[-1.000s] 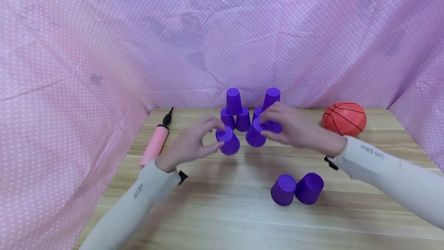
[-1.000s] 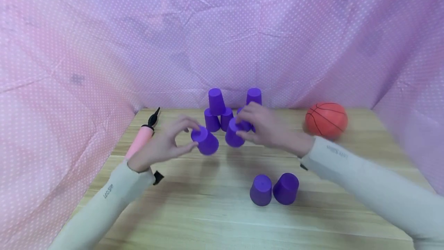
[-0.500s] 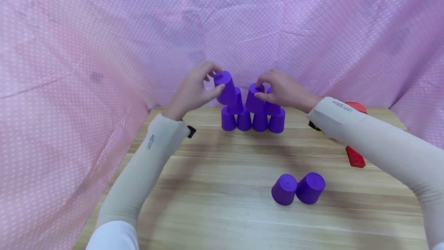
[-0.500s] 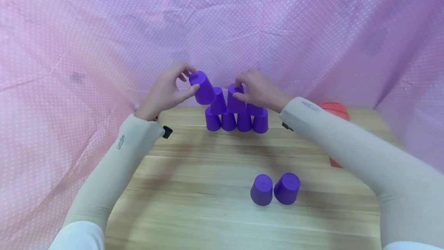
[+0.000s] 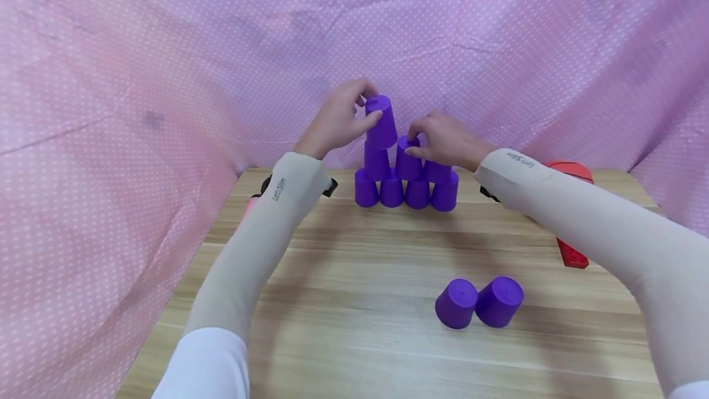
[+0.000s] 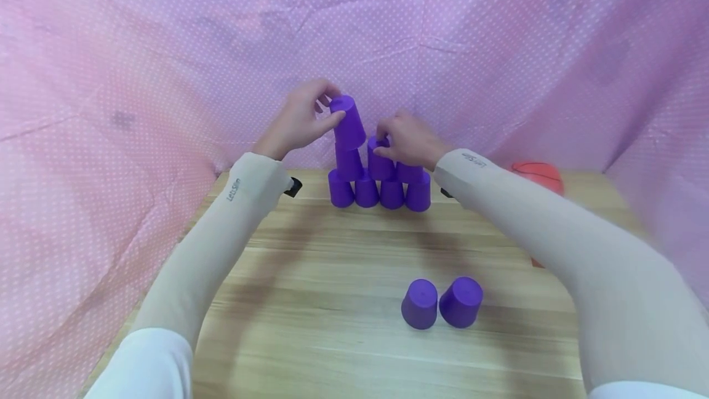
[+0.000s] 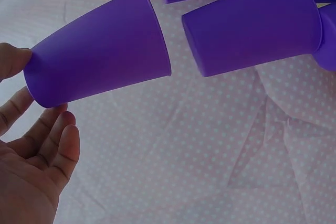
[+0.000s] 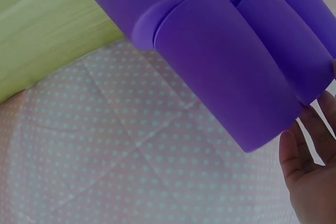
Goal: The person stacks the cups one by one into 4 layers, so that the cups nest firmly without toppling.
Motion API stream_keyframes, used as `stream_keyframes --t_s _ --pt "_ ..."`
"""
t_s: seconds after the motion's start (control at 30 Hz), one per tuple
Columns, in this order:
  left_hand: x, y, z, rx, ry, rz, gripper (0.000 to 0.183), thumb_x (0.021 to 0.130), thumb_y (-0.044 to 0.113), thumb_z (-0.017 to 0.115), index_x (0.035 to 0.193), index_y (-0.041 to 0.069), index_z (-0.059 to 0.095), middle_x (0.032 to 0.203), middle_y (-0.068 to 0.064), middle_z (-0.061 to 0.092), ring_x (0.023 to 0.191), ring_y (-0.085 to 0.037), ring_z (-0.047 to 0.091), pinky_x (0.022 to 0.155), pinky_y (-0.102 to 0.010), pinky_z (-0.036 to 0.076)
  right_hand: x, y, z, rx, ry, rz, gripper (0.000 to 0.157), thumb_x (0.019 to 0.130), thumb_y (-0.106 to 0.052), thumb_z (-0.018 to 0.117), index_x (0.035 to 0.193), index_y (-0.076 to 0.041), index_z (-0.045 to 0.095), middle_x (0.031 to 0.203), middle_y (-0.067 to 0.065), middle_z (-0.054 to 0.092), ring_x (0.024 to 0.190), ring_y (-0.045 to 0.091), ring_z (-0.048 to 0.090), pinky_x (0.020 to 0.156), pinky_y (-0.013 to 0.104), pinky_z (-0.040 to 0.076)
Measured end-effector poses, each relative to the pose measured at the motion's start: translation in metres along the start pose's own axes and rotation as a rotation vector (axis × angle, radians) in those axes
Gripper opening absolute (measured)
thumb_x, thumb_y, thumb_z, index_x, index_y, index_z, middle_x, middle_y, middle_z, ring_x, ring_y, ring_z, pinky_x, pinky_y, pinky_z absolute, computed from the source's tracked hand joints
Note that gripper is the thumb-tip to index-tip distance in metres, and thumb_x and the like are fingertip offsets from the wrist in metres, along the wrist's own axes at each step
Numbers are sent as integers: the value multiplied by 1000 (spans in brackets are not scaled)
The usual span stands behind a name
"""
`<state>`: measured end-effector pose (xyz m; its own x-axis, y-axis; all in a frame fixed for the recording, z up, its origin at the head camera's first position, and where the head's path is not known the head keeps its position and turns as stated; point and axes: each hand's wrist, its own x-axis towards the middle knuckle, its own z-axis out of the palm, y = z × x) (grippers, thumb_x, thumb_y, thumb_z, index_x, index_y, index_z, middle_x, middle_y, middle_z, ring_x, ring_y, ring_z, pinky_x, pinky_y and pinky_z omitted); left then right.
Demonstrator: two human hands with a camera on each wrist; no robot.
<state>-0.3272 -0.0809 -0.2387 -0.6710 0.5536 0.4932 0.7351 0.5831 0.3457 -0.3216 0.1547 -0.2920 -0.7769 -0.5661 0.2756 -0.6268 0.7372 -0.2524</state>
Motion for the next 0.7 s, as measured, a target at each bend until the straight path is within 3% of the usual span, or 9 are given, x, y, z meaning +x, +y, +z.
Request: stream_keyframes --t_s 0.33,0.7 --pt "11 -6 12 28 -57 -91 31 89 25 65 113 9 55 109 -3 58 101 -20 51 86 -26 40 6 3 7 42 6 6 25 81 -27 75 93 -6 68 87 5 66 85 26 53 77 41 42" --pt "20 -9 20 29 -101 -112 29 92 25 62 114 8 55 110 -3 57 102 -21 51 87 -27 40 3 8 10 69 8 58 26 83 -27 74 94 -5 65 93 7 65 87 25 51 78 42 42"
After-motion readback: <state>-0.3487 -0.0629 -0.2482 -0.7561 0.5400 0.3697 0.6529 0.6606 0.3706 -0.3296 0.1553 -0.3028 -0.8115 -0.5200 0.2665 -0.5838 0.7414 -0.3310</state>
